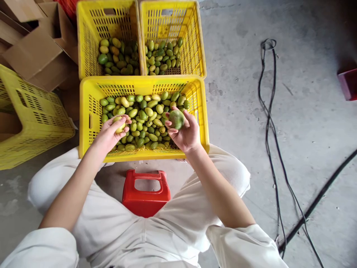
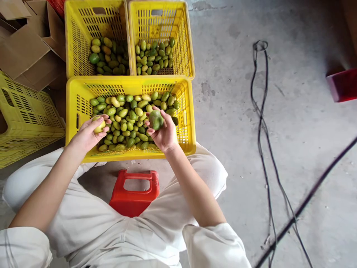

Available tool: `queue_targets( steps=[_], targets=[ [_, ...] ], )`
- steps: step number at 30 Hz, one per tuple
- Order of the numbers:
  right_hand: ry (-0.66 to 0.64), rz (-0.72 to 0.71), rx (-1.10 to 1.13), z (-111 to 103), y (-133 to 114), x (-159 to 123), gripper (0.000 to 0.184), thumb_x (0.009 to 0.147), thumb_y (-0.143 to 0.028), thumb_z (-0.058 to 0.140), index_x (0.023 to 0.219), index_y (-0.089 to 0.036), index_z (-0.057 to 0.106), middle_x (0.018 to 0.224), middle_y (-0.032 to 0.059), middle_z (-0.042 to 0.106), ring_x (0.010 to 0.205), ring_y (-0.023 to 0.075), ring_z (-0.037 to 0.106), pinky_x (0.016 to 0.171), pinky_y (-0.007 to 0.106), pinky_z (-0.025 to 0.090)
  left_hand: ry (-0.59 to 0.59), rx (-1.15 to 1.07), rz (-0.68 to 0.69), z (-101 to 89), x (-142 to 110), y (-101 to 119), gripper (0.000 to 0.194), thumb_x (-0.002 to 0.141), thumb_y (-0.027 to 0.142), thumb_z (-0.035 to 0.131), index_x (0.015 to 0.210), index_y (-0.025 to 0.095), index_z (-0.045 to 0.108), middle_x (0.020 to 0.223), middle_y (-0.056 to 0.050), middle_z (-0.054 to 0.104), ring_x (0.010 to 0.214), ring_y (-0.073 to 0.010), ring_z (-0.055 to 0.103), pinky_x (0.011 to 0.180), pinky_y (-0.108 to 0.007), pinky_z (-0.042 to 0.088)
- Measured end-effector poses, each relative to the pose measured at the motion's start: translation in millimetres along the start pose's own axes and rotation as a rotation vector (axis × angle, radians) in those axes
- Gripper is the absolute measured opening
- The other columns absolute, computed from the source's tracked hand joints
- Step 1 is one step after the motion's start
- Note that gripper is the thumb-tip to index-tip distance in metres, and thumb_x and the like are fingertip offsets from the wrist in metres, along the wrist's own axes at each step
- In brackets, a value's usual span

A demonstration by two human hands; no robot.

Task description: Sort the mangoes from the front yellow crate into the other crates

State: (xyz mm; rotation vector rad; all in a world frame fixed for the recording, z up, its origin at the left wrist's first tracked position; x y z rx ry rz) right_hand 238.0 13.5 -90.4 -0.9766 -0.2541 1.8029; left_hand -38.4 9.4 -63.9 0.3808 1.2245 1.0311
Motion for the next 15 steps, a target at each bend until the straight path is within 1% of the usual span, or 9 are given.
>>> queue_targets(
  steps=[2,4,6,8,10,12,15],
  targets=[
    [0.002,-0.005,0.008,2.0,-1.2,-0.6,0.041,0.099,-0.049,0.089,0.135,-0.034,0.077,0.119,0.0019,0.087,0.097,0.0216,0.082,0.067,0.028,0.069,-0.002,-0.039,-0.022,4.3,-2.0,2.0,0.027,0.091,0.033,0.105,0.102,0.018,0.085,0.093,-0.006,0.079,0.07,-0.013,0.07,0.056,-0.019,0.05],
    [-0.003,-0.018,0.021,5.1,-1.4,-0.4,0.044,0.096,-0.042,0.083,0.14,-0.035,0.076,0.119,0.0007,0.088,0.101,0.0232,0.085,0.077,0.032,0.073,0.021,-0.088,-0.063,7.8,-4.7,3.1,0.017,0.099,0.032,0.088,0.104,0.015,0.087,0.092,-0.01,0.08,0.073,-0.0167,0.073,0.061,-0.023,0.056],
    [0.004,-0.017,0.016,7.6,0.2,0.0,0.049,0.092,-0.033,0.08,0.141,-0.036,0.075,0.118,0.0,0.088,0.106,0.0242,0.086,0.084,0.035,0.076,0.05,-0.107,-0.096,9.3,-7.1,2.7,0.019,0.099,0.024,0.074,0.105,0.014,0.089,0.094,-0.013,0.083,0.078,-0.0201,0.077,0.067,-0.026,0.062],
    [0.03,-0.013,-0.008,8.2,2.1,-0.3,0.052,0.09,-0.027,0.081,0.14,-0.036,0.074,0.12,0.0,0.089,0.111,0.0248,0.087,0.088,0.037,0.076,0.06,-0.086,-0.108,9.0,-8.0,1.2,0.022,0.097,0.017,0.07,0.107,0.016,0.089,0.099,-0.014,0.087,0.084,-0.022,0.081,0.074,-0.028,0.066],
    [0.057,-0.02,-0.043,7.7,2.8,-1.6,0.052,0.09,-0.027,0.089,0.139,-0.037,0.075,0.121,-0.0009,0.089,0.108,0.0239,0.087,0.085,0.035,0.075,0.04,-0.046,-0.092,7.5,-7.3,0.2,0.018,0.098,0.014,0.076,0.111,0.017,0.089,0.107,-0.014,0.091,0.09,-0.0231,0.084,0.081,-0.03,0.069],
    [0.056,-0.026,-0.082,7.8,3.2,-3.3,0.054,0.087,-0.03,0.099,0.136,-0.037,0.076,0.119,-0.0029,0.088,0.1,0.0215,0.084,0.078,0.031,0.071,0.006,-0.002,-0.064,5.5,-5.7,0.4,0.015,0.098,0.016,0.089,0.113,0.017,0.089,0.109,-0.014,0.091,0.093,-0.0234,0.086,0.085,-0.031,0.07],
    [0.029,-0.01,-0.135,7.7,5.4,-5.0,0.057,0.082,-0.038,0.109,0.129,-0.035,0.077,0.107,-0.0042,0.081,0.091,0.0191,0.076,0.07,0.027,0.063,-0.019,0.044,-0.023,2.6,-4.0,3.1,0.024,0.093,0.021,0.107,0.106,0.017,0.088,0.103,-0.01,0.088,0.088,-0.0207,0.083,0.078,-0.028,0.067]
  ],
)
Point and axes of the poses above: each hand's wrist, its own x-axis towards the middle knuckle, its own z-axis out of the palm, y = z × x, the point moved 7 cm from there along x, towards the middle knuckle
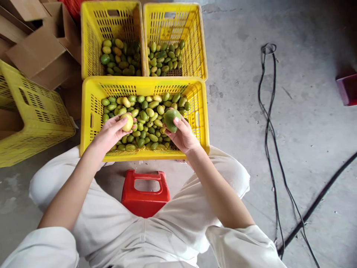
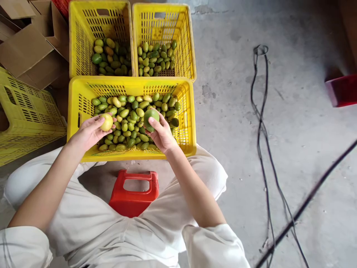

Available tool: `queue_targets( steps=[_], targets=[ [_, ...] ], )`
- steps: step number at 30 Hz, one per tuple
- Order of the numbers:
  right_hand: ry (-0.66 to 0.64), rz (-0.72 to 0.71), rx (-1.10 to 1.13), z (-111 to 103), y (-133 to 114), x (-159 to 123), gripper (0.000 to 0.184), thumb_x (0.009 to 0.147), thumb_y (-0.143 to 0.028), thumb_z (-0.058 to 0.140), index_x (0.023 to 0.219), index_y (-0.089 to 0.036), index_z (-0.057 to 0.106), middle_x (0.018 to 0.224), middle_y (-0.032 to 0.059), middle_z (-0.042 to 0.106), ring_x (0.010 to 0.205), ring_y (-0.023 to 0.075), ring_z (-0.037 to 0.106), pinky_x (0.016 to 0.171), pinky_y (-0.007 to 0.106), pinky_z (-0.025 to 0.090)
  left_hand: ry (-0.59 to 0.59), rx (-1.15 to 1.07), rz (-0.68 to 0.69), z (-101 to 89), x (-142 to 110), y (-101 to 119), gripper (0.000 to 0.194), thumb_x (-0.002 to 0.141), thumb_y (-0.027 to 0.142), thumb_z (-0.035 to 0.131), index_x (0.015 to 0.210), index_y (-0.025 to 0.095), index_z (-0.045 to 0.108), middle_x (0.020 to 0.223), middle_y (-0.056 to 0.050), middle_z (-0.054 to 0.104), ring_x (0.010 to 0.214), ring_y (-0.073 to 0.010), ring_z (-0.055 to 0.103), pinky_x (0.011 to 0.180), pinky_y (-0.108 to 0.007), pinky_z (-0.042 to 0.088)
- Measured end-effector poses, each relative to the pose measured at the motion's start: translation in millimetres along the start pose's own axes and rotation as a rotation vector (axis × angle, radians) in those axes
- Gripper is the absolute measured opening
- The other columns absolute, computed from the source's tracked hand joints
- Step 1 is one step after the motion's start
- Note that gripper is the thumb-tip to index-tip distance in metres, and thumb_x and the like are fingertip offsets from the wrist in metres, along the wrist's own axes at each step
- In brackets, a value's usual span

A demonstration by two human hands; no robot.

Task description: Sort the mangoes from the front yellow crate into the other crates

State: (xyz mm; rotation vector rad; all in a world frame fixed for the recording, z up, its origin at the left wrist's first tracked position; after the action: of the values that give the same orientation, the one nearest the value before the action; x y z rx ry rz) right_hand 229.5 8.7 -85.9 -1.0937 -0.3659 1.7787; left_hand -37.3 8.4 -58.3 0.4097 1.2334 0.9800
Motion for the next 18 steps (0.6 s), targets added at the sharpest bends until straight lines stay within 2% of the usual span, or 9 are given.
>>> queue_targets(
  steps=[3,5,8,10,12,15,18],
  targets=[
    [0.042,0.022,-0.007,-6,1,0,0.049,0.084,-0.041,0.106,0.121,-0.033,0.076,0.099,-0.0034,0.075,0.09,0.02,0.071,0.066,0.027,0.056,0.025,-0.026,0.046,-1.8,0,5,0.031,0.091,0.027,0.113,0.095,0.017,0.084,0.101,-0.009,0.085,0.083,-0.0156,0.077,0.067,-0.021,0.058],
    [0.063,0.036,0.001,-10,-1,1,0.039,0.087,-0.04,0.097,0.118,-0.033,0.076,0.101,-0.0021,0.076,0.087,0.0201,0.067,0.062,0.027,0.052,0.041,-0.056,0.044,-1.9,0,6,0.035,0.092,0.034,0.112,0.093,0.017,0.081,0.096,-0.006,0.081,0.077,-0.0121,0.071,0.063,-0.019,0.054],
    [0.009,0.042,0.014,-8,-6,0,0.035,0.087,-0.036,0.088,0.119,-0.032,0.077,0.106,-0.0004,0.082,0.08,0.0187,0.062,0.057,0.026,0.048,0.09,-0.083,-0.007,-5.3,1,5,0.034,0.099,0.042,0.103,0.094,0.02,0.079,0.084,-0.002,0.074,0.068,-0.0112,0.065,0.06,-0.018,0.053],
    [-0.036,0.039,0.026,-5,-8,0,0.038,0.086,-0.037,0.089,0.121,-0.032,0.076,0.106,-0.0007,0.083,0.078,0.0174,0.064,0.056,0.025,0.05,0.143,-0.086,-0.013,-10.9,3,7,0.023,0.1,0.035,0.095,0.096,0.021,0.078,0.084,-0.002,0.075,0.07,-0.0125,0.069,0.059,-0.017,0.054],
    [-0.047,0.053,0.044,-2,-7,-1,0.04,0.087,-0.042,0.092,0.122,-0.031,0.075,0.105,-0.0002,0.083,0.079,0.0175,0.071,0.058,0.024,0.057,0.186,-0.07,0.019,-16.4,4,11,0.014,0.094,0.023,0.091,0.096,0.022,0.078,0.089,-0.003,0.08,0.074,-0.0125,0.075,0.061,-0.015,0.055],
    [0.015,0.118,0.083,-6,0,1,0.038,0.089,-0.047,0.091,0.118,-0.029,0.075,0.103,0.0025,0.084,0.083,0.0211,0.078,0.062,0.027,0.068,0.22,-0.04,0.076,-20.9,3,17,0.022,0.082,0.012,0.092,0.098,0.02,0.078,0.096,-0.003,0.083,0.076,-0.0107,0.077,0.063,-0.014,0.054],
    [0.125,0.192,0.114,-18,12,6,0.033,0.086,-0.036,0.083,0.118,-0.029,0.075,0.101,0.0032,0.084,0.084,0.0223,0.079,0.063,0.029,0.071,0.276,-0.062,0.035,-24.1,1,17,0.028,0.078,0.004,0.092,0.098,0.018,0.078,0.093,-0.001,0.082,0.071,-0.0088,0.074,0.06,-0.013,0.05]
  ],
)
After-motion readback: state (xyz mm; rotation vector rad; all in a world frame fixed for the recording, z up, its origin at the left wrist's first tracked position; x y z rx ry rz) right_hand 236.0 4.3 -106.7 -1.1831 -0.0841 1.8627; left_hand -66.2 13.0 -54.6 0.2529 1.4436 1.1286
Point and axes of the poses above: each hand's wrist, its own x-axis towards the middle knuckle, its own z-axis out of the palm, y = z × x, the point moved 7 cm from there along x, towards the middle knuckle
